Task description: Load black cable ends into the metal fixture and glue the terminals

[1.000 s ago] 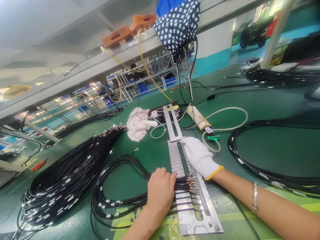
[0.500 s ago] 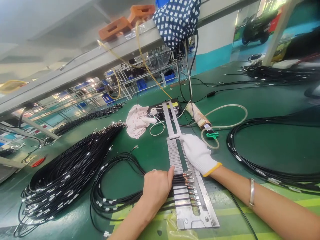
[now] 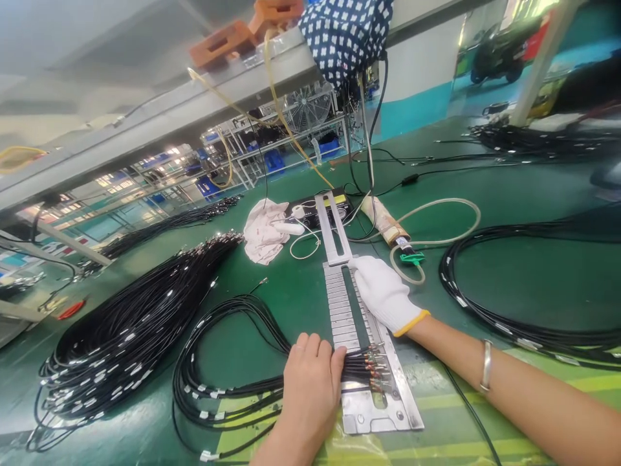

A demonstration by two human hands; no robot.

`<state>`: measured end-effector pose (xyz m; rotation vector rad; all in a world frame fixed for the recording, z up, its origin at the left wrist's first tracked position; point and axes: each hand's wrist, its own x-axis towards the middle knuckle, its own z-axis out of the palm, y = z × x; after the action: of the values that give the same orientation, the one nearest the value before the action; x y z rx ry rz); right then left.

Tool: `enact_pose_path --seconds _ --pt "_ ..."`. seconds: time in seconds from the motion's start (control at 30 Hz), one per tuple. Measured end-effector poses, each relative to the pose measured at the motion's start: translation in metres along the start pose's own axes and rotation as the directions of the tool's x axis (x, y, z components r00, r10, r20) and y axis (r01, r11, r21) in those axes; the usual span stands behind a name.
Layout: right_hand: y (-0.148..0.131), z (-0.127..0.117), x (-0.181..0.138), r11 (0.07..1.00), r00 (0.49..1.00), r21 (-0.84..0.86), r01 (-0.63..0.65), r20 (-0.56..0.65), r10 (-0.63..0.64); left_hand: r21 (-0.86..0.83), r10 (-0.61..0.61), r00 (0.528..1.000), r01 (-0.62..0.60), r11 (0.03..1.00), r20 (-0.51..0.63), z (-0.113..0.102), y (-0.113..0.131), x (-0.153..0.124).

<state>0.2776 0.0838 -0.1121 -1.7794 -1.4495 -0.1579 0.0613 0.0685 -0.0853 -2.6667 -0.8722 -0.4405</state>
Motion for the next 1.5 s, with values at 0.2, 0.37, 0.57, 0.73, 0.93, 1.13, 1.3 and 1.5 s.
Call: enact_pose_path --seconds 0.2,0.37,0.57,0.73,0.93,1.13,1.3,1.5 --pt "0.000 -0.001 0.000 1.000 1.000 0.002 0.001 0.012 -0.001 0.019 -0.049 0.989 0.047 0.999 0.139 -0.005 -0.002 0.009" --pt "0.000 -0.002 0.000 1.000 1.000 -0.008 0.004 0.019 -0.004 0.004 -0.052 0.994 0.052 0.999 0.093 -0.023 -0.008 0.016" --pt "0.000 -0.003 0.000 1.000 1.000 -0.010 -0.008 0.025 0.008 -0.043 -0.042 0.999 0.043 0.998 0.011 -0.009 -0.001 -0.005" --pt "0.000 -0.003 0.000 1.000 1.000 -0.015 -0.003 0.026 0.004 -0.028 -0.018 0.996 0.015 0.999 -0.092 -0.001 0.007 -0.014" --pt "0.000 -0.003 0.001 1.000 1.000 -0.027 0.006 0.017 -0.006 -0.026 0.037 0.998 -0.039 0.999 -0.042 -0.013 0.003 -0.002" --pt "0.005 0.001 0.000 0.999 1.000 -0.038 -0.007 0.020 0.008 0.042 -0.040 0.999 0.041 0.998 -0.017 -0.030 -0.025 0.004" --pt "0.018 0.009 -0.007 1.000 1.000 0.007 0.000 0.006 0.000 -0.048 -0.030 0.978 0.041 0.998 0.205 0.001 -0.011 -0.008" --pt "0.029 0.000 -0.005 0.998 0.997 0.067 0.012 0.075 -0.017 -0.366 -0.094 0.995 0.082 0.927 -0.015 -0.034 -0.004 0.004"
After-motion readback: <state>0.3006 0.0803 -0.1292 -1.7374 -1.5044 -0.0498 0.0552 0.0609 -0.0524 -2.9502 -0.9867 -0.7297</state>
